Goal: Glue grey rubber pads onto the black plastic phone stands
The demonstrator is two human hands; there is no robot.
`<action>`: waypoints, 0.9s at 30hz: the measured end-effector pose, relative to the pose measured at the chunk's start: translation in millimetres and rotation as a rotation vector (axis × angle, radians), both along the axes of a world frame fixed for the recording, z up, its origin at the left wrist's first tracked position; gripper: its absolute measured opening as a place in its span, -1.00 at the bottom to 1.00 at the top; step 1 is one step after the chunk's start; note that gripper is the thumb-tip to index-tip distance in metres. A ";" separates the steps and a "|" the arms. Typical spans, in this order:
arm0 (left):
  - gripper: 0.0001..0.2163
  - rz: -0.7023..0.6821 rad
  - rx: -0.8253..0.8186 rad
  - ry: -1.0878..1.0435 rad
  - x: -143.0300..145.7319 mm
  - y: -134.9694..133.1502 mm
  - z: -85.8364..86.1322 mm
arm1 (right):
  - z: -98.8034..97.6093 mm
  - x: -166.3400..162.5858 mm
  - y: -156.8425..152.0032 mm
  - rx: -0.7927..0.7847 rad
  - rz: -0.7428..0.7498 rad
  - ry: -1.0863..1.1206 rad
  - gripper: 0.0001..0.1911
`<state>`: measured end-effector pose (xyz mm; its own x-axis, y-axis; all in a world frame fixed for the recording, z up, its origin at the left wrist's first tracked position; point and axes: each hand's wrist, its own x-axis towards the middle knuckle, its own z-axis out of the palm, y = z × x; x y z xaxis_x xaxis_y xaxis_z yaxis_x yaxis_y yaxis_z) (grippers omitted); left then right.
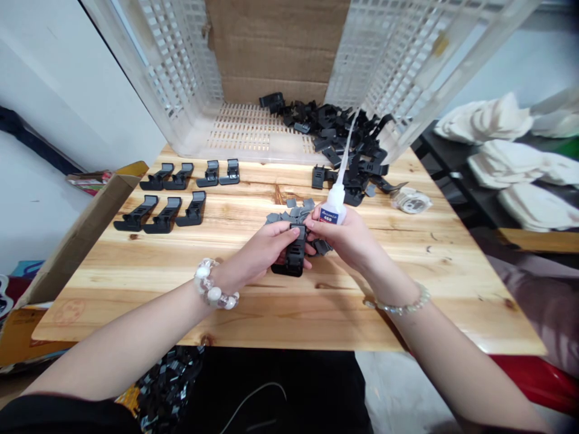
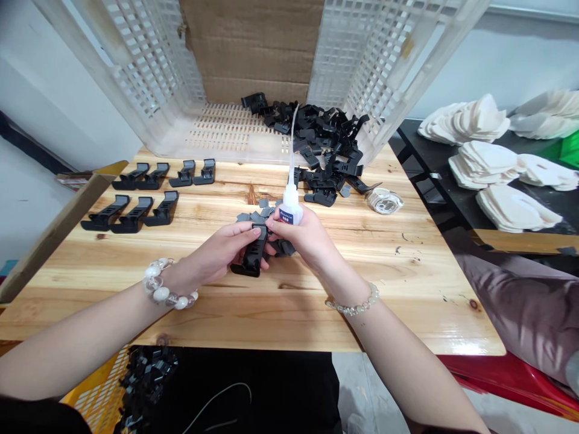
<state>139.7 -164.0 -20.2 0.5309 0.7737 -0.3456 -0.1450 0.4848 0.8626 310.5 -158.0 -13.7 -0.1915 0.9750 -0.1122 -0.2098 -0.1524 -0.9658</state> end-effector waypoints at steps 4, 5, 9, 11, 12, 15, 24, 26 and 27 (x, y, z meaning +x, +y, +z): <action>-0.84 0.008 -0.009 0.006 1.0 0.1 1.4 | 0.8 -0.2 0.0 0.009 -0.006 -0.016 -0.76; -0.84 0.014 -0.012 0.012 1.5 -0.1 1.9 | 0.8 -0.5 -0.2 0.013 -0.005 -0.018 -0.76; -0.86 0.049 -0.026 0.015 3.5 -1.9 3.2 | -0.7 -2.4 -1.1 0.014 0.013 -0.033 -0.76; -0.87 0.070 -0.037 0.016 4.5 -3.3 3.1 | -2.5 -3.3 -1.5 0.018 0.022 -0.041 -0.76; -0.88 0.081 -0.043 0.017 5.0 -4.0 3.0 | -3.5 -3.5 -1.6 0.021 0.025 -0.041 -0.77; -0.90 0.104 -0.057 0.017 6.3 -5.5 2.2 | -6.1 -4.2 -1.6 0.008 0.022 -0.028 -0.76; -0.89 0.109 -0.023 0.035 7.4 -5.1 2.0 | -9.9 -8.8 -2.7 -0.008 -0.033 0.016 -0.73; -0.87 0.090 0.061 0.057 4.2 0.1 1.6 | -10.2 -7.1 -1.1 0.006 -0.040 0.000 -0.72; -0.86 0.091 0.124 0.082 1.2 4.8 1.2 | -10.2 -5.9 0.0 0.017 -0.052 -0.011 -0.71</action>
<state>141.0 -159.2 -19.0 0.4305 0.8568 -0.2838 -0.1106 0.3621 0.9255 304.5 -158.0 -23.8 -0.1393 0.9855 -0.0971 -0.2064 -0.1248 -0.9705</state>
